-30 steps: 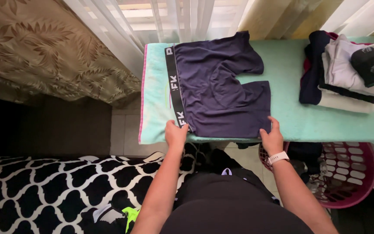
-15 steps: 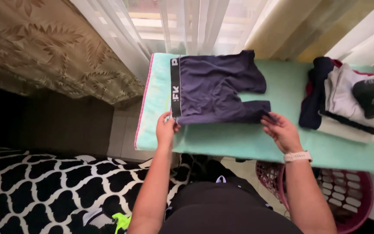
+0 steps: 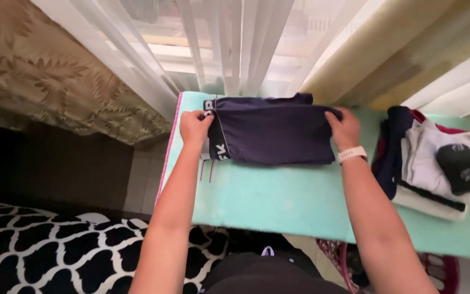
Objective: The person folds several pieces of clothing on a light green ironing board. They fold a pair of black socks, a dark blue shirt, and a white shirt, stacking them neatly on the board.
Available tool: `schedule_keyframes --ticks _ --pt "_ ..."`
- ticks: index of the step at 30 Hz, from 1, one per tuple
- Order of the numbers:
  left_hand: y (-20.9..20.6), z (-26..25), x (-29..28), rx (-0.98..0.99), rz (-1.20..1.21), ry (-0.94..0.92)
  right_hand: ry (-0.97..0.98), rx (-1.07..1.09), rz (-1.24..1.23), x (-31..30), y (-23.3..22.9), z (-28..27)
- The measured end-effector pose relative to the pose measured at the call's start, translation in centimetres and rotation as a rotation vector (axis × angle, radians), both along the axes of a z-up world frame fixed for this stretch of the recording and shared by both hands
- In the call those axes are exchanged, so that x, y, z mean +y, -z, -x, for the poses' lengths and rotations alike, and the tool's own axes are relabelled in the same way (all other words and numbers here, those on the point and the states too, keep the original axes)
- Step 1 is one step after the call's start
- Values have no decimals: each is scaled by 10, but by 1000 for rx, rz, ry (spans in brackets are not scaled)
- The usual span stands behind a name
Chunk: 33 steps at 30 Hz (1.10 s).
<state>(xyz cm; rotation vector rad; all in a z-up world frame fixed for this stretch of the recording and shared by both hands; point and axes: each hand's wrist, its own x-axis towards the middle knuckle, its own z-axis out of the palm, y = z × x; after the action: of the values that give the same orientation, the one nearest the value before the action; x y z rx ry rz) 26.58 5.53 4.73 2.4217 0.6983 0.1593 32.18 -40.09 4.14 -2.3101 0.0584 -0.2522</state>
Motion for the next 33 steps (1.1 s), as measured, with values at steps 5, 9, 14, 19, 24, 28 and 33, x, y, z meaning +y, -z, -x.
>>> schedule_keyframes --ticks 5,9,14,19,24,28,33 --pt "18 -51 6 83 -79 -10 -40 129 79 17 25 -50" --pt "41 -73 1 211 -125 135 -95 329 246 23 47 -78" --pt "29 -91 -8 308 -123 391 -178 389 151 46 35 -82" --pt "43 -100 -2 343 -342 602 -289 284 166 46 51 -92" --pt "20 -91 6 201 -281 680 -247 300 185 25 -7 -70" --pt "-82 -57 15 133 -112 706 -209 301 172 -9 -78 -37" --pt "-137 -26 23 -413 -262 833 -167 142 49 -18 -154 7"
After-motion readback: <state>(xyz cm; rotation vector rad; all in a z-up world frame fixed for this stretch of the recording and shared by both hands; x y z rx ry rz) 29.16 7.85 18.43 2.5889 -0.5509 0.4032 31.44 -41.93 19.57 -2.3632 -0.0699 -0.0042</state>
